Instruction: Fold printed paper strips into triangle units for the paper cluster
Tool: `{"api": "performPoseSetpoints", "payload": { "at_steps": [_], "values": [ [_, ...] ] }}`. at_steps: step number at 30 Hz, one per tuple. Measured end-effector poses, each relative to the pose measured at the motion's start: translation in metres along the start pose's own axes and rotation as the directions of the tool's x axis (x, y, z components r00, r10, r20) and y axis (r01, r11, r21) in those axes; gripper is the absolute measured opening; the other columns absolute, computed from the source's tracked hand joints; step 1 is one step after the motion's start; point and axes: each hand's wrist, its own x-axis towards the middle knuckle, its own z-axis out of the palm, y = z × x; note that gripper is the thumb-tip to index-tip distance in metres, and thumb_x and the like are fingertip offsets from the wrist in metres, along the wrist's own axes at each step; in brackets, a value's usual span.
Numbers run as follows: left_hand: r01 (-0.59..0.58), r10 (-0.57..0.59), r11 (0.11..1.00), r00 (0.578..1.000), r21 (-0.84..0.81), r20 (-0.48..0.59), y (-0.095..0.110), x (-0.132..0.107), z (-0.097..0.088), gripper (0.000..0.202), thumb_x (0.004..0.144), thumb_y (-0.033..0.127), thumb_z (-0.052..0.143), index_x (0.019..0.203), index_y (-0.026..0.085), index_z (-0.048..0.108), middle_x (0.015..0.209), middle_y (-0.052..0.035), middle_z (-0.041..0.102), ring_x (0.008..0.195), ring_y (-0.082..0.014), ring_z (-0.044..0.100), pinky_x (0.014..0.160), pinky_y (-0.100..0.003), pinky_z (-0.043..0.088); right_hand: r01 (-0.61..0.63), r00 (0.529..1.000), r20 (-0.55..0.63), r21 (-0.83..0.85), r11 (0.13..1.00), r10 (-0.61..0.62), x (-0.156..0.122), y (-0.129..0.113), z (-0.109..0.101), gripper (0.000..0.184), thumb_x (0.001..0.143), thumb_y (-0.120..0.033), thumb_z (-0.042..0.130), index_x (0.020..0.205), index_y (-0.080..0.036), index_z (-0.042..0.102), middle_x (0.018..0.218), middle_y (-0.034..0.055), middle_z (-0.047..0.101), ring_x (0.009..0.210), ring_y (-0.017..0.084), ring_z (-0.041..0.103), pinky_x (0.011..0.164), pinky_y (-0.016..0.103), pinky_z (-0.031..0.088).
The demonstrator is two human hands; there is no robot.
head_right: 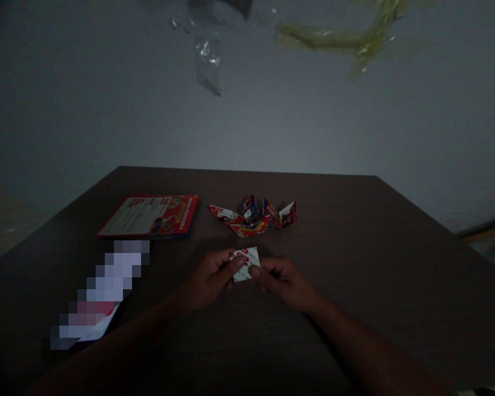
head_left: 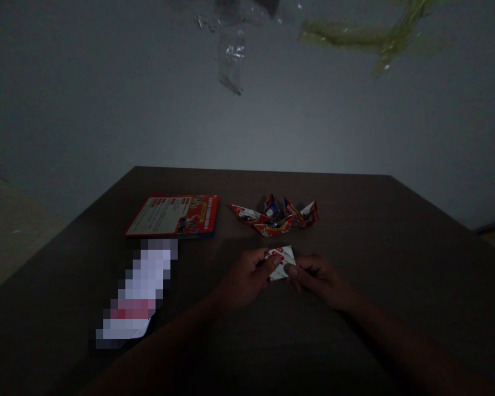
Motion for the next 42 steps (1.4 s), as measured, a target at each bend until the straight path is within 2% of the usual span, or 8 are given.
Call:
{"api": "performPoseSetpoints", "payload": {
  "at_steps": [4,7,12,22,25,30,35,42],
  "values": [
    [-0.047,0.032,0.990,0.993,0.132,0.110,-0.001,-0.003,0.000,0.036,0.086,0.044,0.045,0.072,0.013,0.055,0.058,0.0044,0.043,0.053,-0.0070,0.039,0.048,-0.018,0.028,-0.018,0.996,-0.086,0.058,0.998,0.023,0.001,0.004,0.001,0.030,0.086,-0.041,0.051,0.074,-0.015,0.058,0.062,-0.0016,0.050,0.057,0.010,0.045,0.053,0.021,0.035],
    [-0.064,0.029,0.970,0.988,0.236,0.152,-0.003,-0.004,0.003,0.036,0.081,0.044,0.052,0.063,0.013,0.052,0.055,0.0058,0.037,0.051,-0.0063,0.034,0.046,-0.019,0.023,-0.014,0.999,-0.032,0.061,0.998,0.016,0.002,0.005,0.001,0.028,0.084,-0.038,0.054,0.072,-0.014,0.060,0.062,-0.0008,0.053,0.057,0.010,0.046,0.054,0.022,0.036],
    [-0.108,0.088,0.965,0.992,0.238,0.093,-0.002,-0.003,0.002,0.036,0.087,0.041,0.043,0.068,0.013,0.055,0.057,0.0047,0.041,0.053,-0.0073,0.037,0.050,-0.020,0.026,-0.012,0.996,-0.094,0.018,1.000,0.014,0.003,0.003,0.001,0.028,0.085,-0.033,0.055,0.064,-0.014,0.059,0.056,-0.0015,0.052,0.053,0.009,0.045,0.051,0.021,0.036],
    [-0.235,0.241,0.952,0.971,0.194,-0.006,0.002,0.000,0.002,0.034,0.087,0.033,0.047,0.062,0.012,0.057,0.062,0.0015,0.046,0.059,-0.0095,0.046,0.058,-0.022,0.033,0.124,0.960,-0.239,-0.100,0.987,-0.145,0.001,-0.004,0.004,0.021,0.084,-0.026,0.056,0.066,-0.014,0.062,0.061,0.0007,0.059,0.057,0.011,0.054,0.054,0.022,0.041],
    [-0.220,0.236,0.960,0.969,0.174,-0.078,0.002,0.000,0.000,0.033,0.087,0.033,0.047,0.066,0.012,0.061,0.064,0.0006,0.048,0.061,-0.0104,0.047,0.058,-0.022,0.034,0.091,0.935,-0.335,-0.086,0.992,-0.115,0.001,0.000,0.002,0.023,0.083,-0.028,0.057,0.064,-0.015,0.062,0.061,0.0002,0.057,0.056,0.011,0.052,0.053,0.022,0.040],
    [-0.146,0.191,0.974,0.941,0.175,-0.277,0.001,0.000,-0.005,0.029,0.087,0.035,0.046,0.074,0.014,0.062,0.061,0.0027,0.046,0.057,-0.0099,0.046,0.054,-0.021,0.033,-0.056,0.819,-0.570,0.032,0.998,0.064,0.003,0.006,-0.001,0.023,0.079,-0.035,0.062,0.068,-0.015,0.064,0.063,0.0016,0.061,0.058,0.013,0.053,0.055,0.023,0.041],
    [-0.139,0.211,0.971,0.883,0.194,-0.420,0.005,-0.001,-0.004,0.026,0.087,0.035,0.046,0.079,0.015,0.061,0.062,0.0031,0.048,0.057,-0.0096,0.047,0.054,-0.020,0.035,-0.083,0.769,-0.623,0.124,0.989,0.142,0.005,0.007,-0.002,0.024,0.074,-0.039,0.066,0.070,-0.015,0.064,0.062,0.0015,0.060,0.055,0.013,0.052,0.051,0.023,0.040],
    [-0.101,0.152,0.988,0.811,0.120,-0.565,0.004,0.001,-0.004,0.031,0.088,0.040,0.042,0.074,0.016,0.056,0.056,0.0034,0.049,0.054,-0.0101,0.047,0.053,-0.020,0.036,-0.021,0.725,-0.681,0.128,0.992,0.103,0.003,0.008,-0.003,0.022,0.071,-0.037,0.068,0.070,-0.016,0.060,0.061,-0.0001,0.057,0.055,0.012,0.051,0.051,0.021,0.040]
  ]
}}
